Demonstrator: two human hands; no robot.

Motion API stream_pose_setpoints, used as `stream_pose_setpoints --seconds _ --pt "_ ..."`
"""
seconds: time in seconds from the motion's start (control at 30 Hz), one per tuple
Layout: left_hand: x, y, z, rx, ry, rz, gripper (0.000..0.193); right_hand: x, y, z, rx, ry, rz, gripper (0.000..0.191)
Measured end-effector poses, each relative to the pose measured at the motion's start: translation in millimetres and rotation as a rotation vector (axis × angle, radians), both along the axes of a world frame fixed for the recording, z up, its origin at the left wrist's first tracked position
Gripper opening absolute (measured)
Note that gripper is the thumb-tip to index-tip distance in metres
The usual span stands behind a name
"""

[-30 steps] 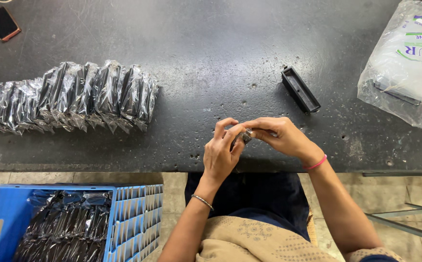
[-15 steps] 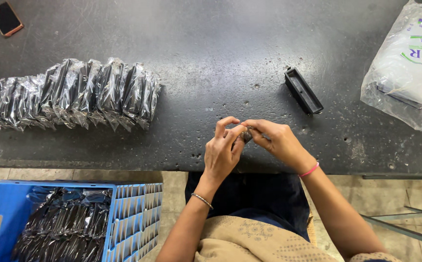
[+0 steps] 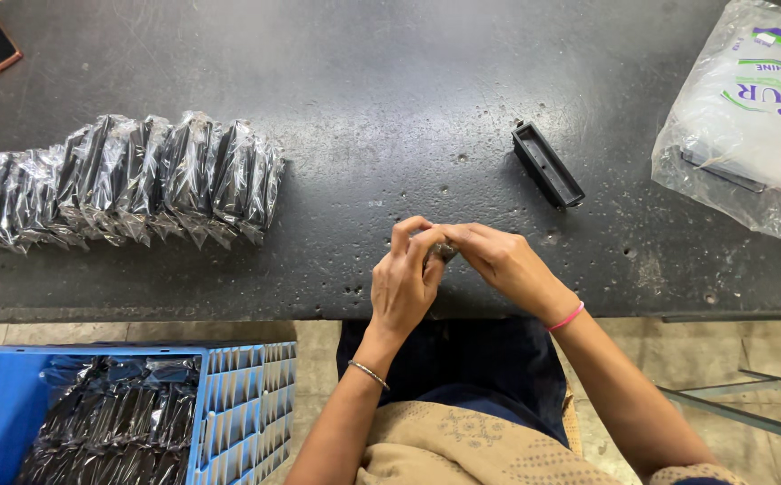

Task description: The person picks black rectangular hardware items one at a time, slides each into a clear plastic bag, folds and presses the bag closed, and places the wrapped item on a growing pile of finished bags on the workbench. A blue crate holds additional wrapped items nearby.

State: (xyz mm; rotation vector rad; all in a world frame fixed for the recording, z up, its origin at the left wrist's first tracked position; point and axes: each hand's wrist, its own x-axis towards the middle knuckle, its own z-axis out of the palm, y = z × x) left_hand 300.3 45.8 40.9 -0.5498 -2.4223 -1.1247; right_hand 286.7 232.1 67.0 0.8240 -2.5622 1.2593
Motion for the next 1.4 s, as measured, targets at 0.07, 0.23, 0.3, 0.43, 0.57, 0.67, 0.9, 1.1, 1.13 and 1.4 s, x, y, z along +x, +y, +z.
stream_pose_setpoints --seconds 0.07,0.23,0.3,0.43,0.57,0.67,0.9,1.1,1.13,1.4 --pt "1 -1 0 0.028 -0.008 0.012 0.032 -1 -2 2 0.015 0.008 0.010 0.039" --pt "-2 -2 -2 0.094 0.009 0.024 0.036 -4 -4 8 0.049 0.009 0.026 0.043" --pt "-2 -2 -3 0.092 0.011 0.018 0.036 -4 -3 10 0.068 0.022 0.037 0.048" --pt "-1 -3 -6 0.096 0.004 0.021 0.035 -3 -3 16 0.067 -0.026 0.067 0.049" --pt "-2 -2 -7 0.127 -0.032 0.044 0.034 -1 -2 23 -0.007 -0.059 0.107 0.045" --pt "-1 -1 -8 0.140 -0.003 0.066 0.035 3 -3 24 -0.036 -0.055 0.097 0.041" --pt "1 0 -10 0.133 0.011 0.069 0.036 6 -17 9 -0.027 -0.021 -0.060 0.034" --pt "9 0 -5 0.161 0.032 0.008 0.038 11 -20 -5 -0.031 -0.034 -0.147 0.035" --pt "11 -1 -4 0.170 0.042 -0.006 0.039 11 -21 -7 -0.037 -0.040 -0.158 0.036" --pt "11 6 6 0.043 0.011 -0.033 0.063 16 -14 -14 -0.151 -0.186 -0.219 0.040"
